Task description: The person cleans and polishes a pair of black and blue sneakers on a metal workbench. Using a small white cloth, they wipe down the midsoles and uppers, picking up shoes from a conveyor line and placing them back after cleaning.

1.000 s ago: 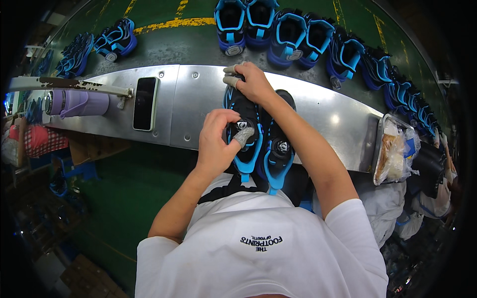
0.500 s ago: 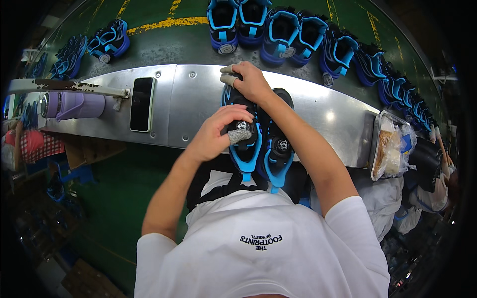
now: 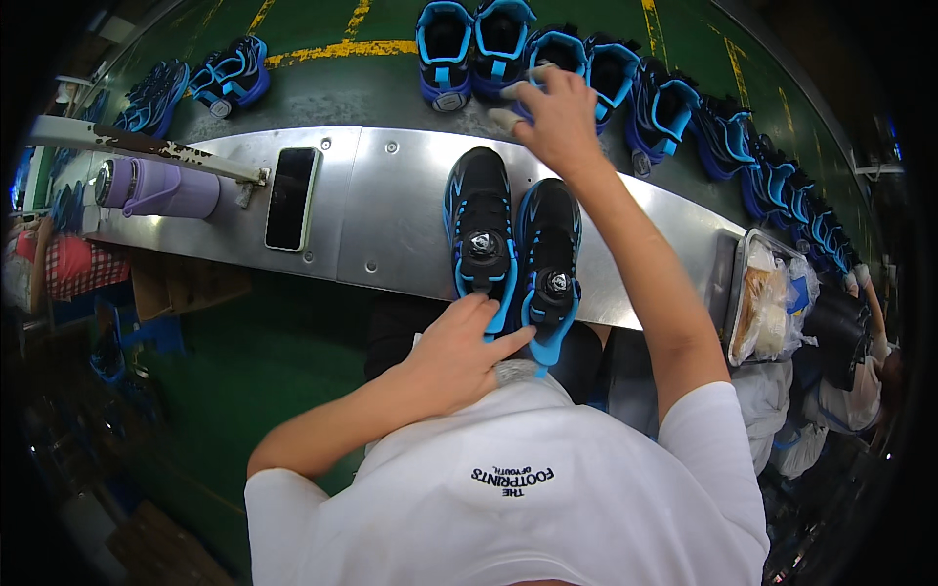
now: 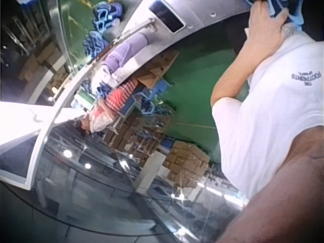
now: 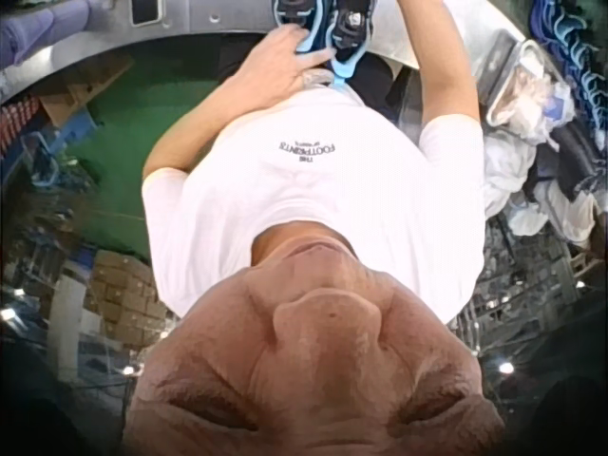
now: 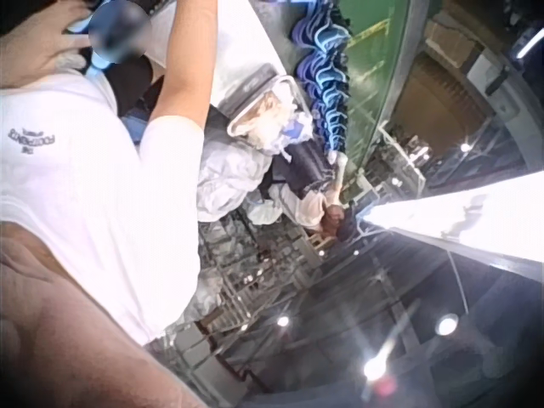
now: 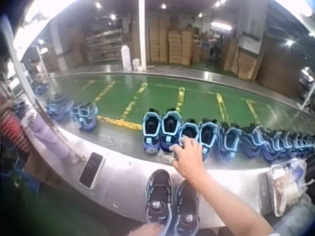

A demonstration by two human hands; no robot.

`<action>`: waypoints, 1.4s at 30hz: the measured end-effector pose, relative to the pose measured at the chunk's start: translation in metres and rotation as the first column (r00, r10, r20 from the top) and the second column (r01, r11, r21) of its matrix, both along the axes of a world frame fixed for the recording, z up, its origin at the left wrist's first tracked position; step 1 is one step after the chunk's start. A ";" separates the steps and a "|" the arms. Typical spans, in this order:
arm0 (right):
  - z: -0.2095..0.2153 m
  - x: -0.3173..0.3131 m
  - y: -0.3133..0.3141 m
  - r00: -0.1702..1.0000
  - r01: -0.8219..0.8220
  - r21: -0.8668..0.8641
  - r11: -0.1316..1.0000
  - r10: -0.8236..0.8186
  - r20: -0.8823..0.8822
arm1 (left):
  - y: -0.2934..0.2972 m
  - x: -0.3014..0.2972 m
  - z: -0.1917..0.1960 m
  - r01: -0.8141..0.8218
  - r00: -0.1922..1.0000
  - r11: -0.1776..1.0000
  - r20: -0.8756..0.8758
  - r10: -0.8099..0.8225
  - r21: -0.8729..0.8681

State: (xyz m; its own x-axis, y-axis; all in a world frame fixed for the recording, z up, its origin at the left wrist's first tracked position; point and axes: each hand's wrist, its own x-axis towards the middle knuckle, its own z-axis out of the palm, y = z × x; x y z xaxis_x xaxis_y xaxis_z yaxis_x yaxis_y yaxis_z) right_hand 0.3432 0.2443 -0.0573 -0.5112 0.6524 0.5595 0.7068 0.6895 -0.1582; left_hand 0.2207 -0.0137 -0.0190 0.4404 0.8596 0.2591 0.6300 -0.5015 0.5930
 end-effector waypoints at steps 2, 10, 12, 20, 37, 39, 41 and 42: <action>-0.006 0.013 0.011 0.972 0.124 0.067 0.990 -0.135 0.193 | 0.017 0.015 -0.010 0.050 0.991 0.962 -0.104 -0.081 -0.269; -0.005 0.076 0.049 0.950 0.101 0.094 0.991 -0.124 0.286 | 0.078 -0.051 0.035 0.044 0.980 0.993 -0.190 -0.065 -0.113; -0.005 0.094 0.065 0.919 0.177 0.113 0.978 -0.206 0.337 | 0.091 -0.083 0.075 -0.174 0.984 0.932 -0.088 0.154 -0.317; 0.051 -0.001 0.053 0.992 -0.108 -0.004 0.994 0.109 0.057 | 0.223 -0.236 0.050 -0.495 0.794 0.868 -0.386 0.469 0.037; 0.095 0.021 -0.029 0.950 -0.267 -0.805 0.530 0.283 -0.129 | 0.158 -0.091 0.033 -0.242 0.954 0.923 0.098 0.282 -0.300; 0.091 0.054 -0.082 0.918 -0.387 -0.770 0.508 0.287 -0.272 | 0.094 -0.065 0.031 -0.136 0.983 0.976 0.102 0.155 -0.169; 0.093 0.074 -0.127 0.948 -0.280 -0.826 0.490 0.277 -0.157 | 0.042 -0.044 0.016 -0.117 0.977 0.959 0.144 0.158 -0.259; 0.084 0.085 -0.148 0.944 -0.317 -0.818 0.480 0.246 -0.222 | 0.023 -0.030 0.015 -0.110 0.969 0.926 0.168 0.181 -0.362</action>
